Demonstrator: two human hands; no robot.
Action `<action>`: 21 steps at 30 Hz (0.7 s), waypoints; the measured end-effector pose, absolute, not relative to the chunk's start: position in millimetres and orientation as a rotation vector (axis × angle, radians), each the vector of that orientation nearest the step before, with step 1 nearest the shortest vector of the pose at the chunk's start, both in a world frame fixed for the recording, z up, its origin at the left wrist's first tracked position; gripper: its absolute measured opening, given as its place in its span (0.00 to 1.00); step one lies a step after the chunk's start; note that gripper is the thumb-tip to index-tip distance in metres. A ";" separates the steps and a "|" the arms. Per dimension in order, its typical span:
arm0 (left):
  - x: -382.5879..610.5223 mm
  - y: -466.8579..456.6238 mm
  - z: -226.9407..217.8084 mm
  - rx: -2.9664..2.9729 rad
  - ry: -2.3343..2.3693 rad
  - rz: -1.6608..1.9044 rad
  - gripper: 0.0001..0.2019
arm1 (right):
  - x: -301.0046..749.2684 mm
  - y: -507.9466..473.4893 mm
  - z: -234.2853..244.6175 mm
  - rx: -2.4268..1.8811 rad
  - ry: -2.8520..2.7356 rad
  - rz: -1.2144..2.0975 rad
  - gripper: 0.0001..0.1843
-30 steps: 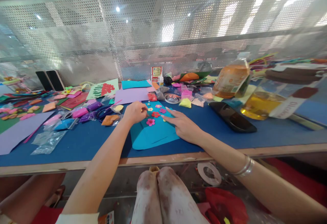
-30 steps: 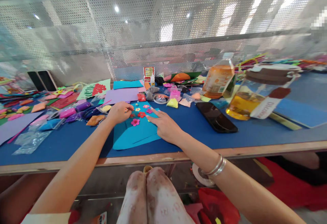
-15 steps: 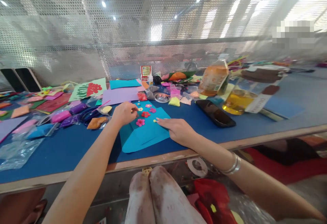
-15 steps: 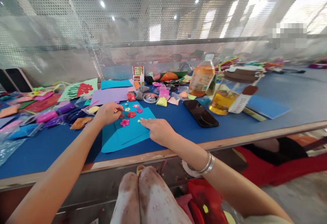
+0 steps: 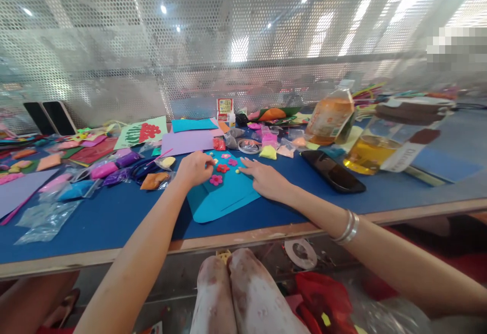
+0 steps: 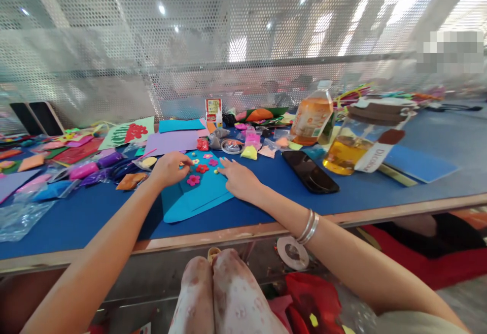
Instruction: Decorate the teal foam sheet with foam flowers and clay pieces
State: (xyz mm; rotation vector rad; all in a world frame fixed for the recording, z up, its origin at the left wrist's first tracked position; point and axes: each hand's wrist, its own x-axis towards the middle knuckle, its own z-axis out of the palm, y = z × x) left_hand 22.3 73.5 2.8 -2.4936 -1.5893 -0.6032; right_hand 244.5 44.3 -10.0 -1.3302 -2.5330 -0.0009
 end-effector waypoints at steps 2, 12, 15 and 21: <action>22.2 73.3 3.7 -2.490 -1.585 -0.602 0.12 | 245.2 45.2 -8.5 -1.292 -2.515 0.011 0.33; 23.9 72.9 4.2 -2.504 -1.592 -0.582 0.12 | 255.0 19.5 -18.1 -1.216 -2.555 -0.086 0.38; 23.5 72.8 4.7 -2.513 -1.586 -0.586 0.12 | 252.4 31.2 -19.2 -1.199 -2.538 0.000 0.38; 24.0 69.8 8.5 -2.513 -1.624 -0.544 0.12 | 244.7 54.0 -17.3 -1.072 -2.498 0.234 0.40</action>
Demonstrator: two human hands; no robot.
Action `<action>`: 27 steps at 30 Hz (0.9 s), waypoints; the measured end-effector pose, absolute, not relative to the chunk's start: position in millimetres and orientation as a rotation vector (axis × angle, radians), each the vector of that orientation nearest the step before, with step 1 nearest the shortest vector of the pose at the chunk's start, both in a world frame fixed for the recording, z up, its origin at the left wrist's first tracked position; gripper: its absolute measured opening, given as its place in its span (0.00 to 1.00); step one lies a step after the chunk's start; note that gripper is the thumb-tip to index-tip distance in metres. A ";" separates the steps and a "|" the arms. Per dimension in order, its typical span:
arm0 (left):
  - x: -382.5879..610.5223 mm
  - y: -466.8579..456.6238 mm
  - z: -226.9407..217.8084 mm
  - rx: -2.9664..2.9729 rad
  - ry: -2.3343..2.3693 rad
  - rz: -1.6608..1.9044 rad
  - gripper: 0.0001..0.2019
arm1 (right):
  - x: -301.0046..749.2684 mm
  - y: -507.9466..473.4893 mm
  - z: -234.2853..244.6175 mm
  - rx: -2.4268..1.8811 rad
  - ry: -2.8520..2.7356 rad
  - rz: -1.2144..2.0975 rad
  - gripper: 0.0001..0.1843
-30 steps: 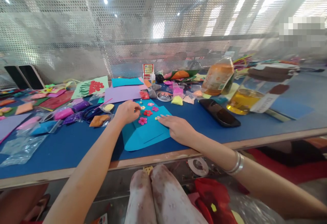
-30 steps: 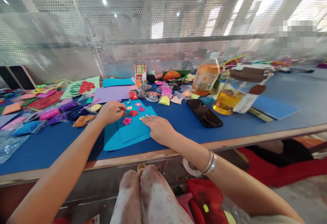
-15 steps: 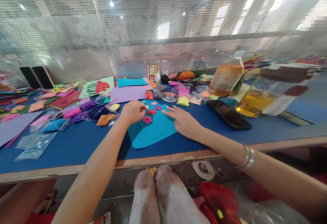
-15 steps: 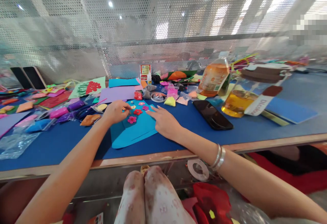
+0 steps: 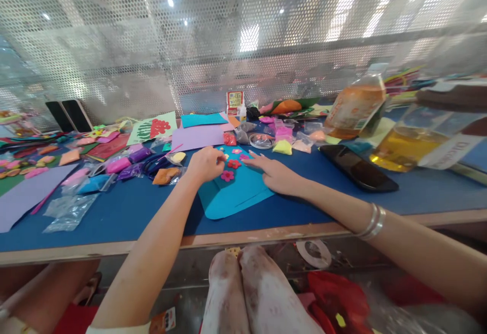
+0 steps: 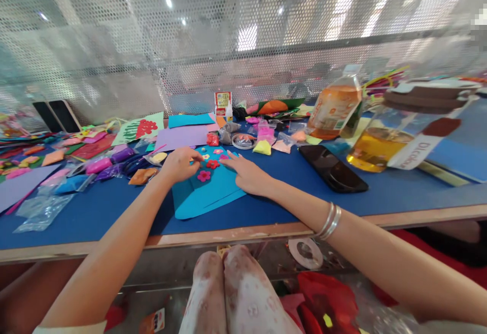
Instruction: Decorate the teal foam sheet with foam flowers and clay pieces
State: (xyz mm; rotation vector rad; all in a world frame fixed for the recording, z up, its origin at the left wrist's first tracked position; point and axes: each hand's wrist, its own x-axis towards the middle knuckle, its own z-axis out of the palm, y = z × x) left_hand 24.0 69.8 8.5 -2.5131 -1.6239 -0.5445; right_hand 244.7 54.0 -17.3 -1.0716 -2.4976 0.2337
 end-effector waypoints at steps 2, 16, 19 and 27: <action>24.6 69.1 9.6 -2.514 -1.639 -0.516 0.12 | 244.1 57.6 -14.5 -0.993 -2.489 0.297 0.41; 23.9 69.5 9.0 -2.519 -1.611 -0.524 0.12 | 249.8 47.5 -15.2 -0.858 -2.490 -0.024 0.36; 23.7 69.9 9.3 -2.528 -1.626 -0.511 0.11 | 251.7 47.6 -16.0 -0.885 -2.472 -0.092 0.33; 22.8 71.4 8.0 -2.536 -1.609 -0.514 0.12 | 244.6 58.9 -19.9 -1.017 -2.512 -0.197 0.30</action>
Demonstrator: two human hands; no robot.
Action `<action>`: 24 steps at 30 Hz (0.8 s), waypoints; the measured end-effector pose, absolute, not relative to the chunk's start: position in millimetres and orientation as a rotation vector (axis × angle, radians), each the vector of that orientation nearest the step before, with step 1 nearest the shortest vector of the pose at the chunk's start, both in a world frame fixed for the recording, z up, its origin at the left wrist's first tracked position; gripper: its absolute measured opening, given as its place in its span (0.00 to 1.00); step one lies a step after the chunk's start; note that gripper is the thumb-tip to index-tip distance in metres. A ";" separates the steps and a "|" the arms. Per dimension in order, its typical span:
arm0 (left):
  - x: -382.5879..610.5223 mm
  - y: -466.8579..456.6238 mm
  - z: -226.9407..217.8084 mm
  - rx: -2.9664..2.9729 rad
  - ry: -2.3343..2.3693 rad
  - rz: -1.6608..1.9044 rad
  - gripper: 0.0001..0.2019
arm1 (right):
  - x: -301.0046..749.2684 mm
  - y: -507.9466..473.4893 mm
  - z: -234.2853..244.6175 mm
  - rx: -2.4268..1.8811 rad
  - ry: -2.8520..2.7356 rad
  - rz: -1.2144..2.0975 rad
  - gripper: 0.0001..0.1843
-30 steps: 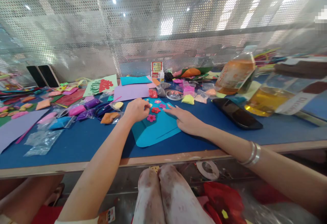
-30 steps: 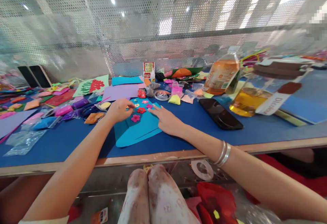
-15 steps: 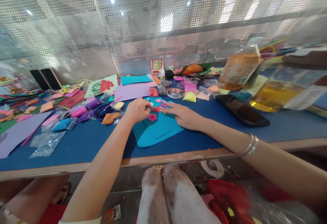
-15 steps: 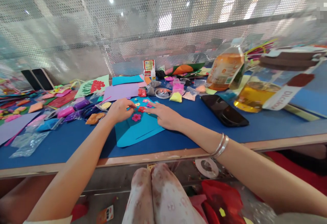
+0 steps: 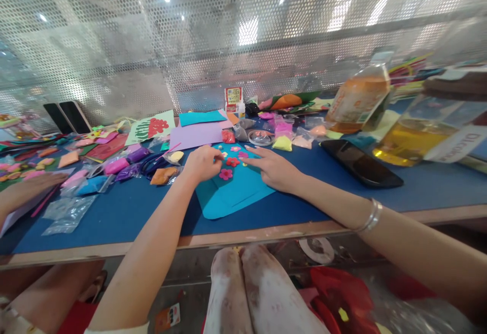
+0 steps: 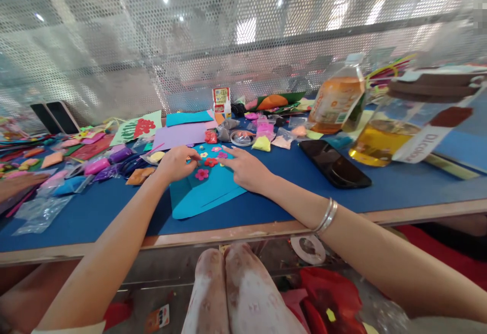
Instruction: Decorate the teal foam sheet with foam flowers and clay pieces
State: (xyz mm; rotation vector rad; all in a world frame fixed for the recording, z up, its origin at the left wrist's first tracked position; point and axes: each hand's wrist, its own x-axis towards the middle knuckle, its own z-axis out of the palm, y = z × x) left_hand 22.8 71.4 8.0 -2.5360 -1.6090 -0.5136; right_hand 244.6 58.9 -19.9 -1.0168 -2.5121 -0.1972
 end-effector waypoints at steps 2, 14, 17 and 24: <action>22.5 71.8 7.6 -2.523 -1.604 -0.534 0.12 | 244.1 58.1 -19.6 -1.062 -2.482 -0.227 0.29; 22.2 70.2 9.6 -2.499 -1.591 -0.574 0.13 | 247.4 56.3 -20.5 -1.219 -2.357 -0.114 0.30; 21.9 71.0 9.0 -2.511 -1.583 -0.567 0.13 | 247.6 54.7 -20.3 -1.256 -2.385 -0.108 0.31; 22.0 69.8 8.7 -2.511 -1.587 -0.572 0.12 | 246.3 50.3 -19.5 -0.993 -2.458 -0.241 0.34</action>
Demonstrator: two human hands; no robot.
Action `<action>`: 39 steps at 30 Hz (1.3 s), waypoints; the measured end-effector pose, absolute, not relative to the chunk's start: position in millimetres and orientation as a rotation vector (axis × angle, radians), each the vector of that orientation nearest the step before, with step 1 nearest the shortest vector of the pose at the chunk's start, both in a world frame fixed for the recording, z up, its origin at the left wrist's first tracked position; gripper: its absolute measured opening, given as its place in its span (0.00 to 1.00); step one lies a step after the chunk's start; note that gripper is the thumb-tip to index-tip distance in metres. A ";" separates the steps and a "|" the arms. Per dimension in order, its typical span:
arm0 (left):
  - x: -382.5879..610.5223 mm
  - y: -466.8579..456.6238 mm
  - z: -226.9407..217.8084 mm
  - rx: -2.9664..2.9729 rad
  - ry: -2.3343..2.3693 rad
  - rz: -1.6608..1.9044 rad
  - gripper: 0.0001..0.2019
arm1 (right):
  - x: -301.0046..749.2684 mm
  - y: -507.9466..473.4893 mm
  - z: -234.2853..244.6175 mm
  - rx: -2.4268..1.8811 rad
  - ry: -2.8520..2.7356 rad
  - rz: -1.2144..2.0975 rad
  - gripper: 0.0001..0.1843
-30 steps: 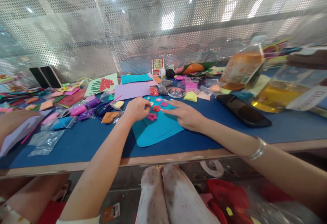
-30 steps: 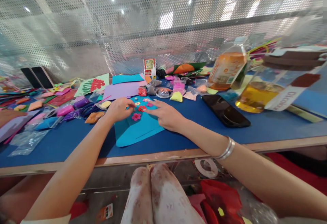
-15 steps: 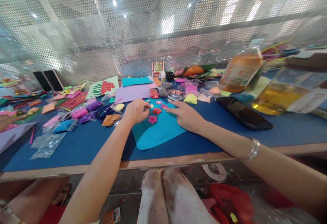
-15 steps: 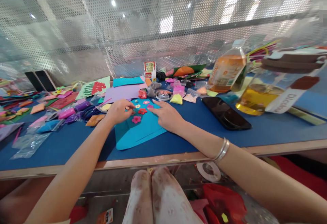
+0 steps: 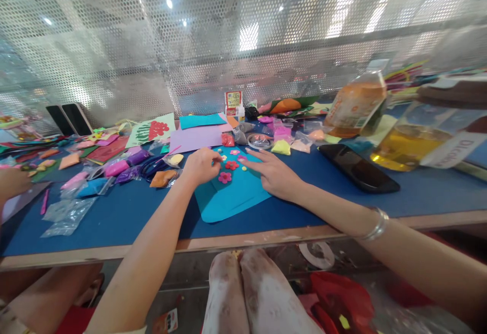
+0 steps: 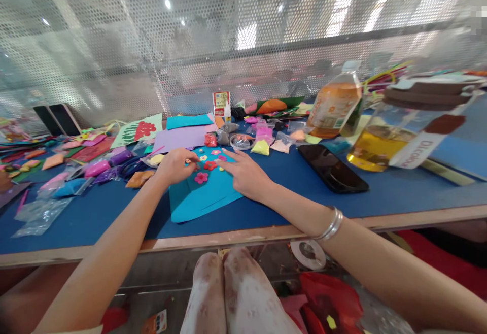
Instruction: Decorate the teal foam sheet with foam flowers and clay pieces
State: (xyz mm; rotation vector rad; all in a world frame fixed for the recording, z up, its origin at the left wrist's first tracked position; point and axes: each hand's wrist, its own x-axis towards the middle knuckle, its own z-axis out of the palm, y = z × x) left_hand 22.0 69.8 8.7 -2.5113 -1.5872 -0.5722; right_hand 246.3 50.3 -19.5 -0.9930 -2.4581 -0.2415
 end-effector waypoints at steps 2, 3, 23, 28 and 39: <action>22.2 69.7 8.6 -2.515 -1.584 -0.571 0.12 | 246.9 51.2 -20.4 -0.950 -2.524 -0.235 0.33; 22.2 69.7 8.7 -2.518 -1.581 -0.571 0.12 | 247.3 51.8 -20.9 -0.957 -2.546 -0.230 0.33; 22.0 70.7 7.9 -2.542 -1.576 -0.532 0.12 | 249.8 49.3 -18.2 -1.065 -2.493 -0.159 0.28; 24.3 68.8 7.1 -2.538 -1.567 -0.527 0.10 | 251.4 49.8 -17.6 -1.026 -2.458 -0.173 0.28; 22.9 70.6 7.0 -2.492 -1.543 -0.654 0.12 | 247.1 56.8 -22.7 -1.112 -2.509 -0.088 0.34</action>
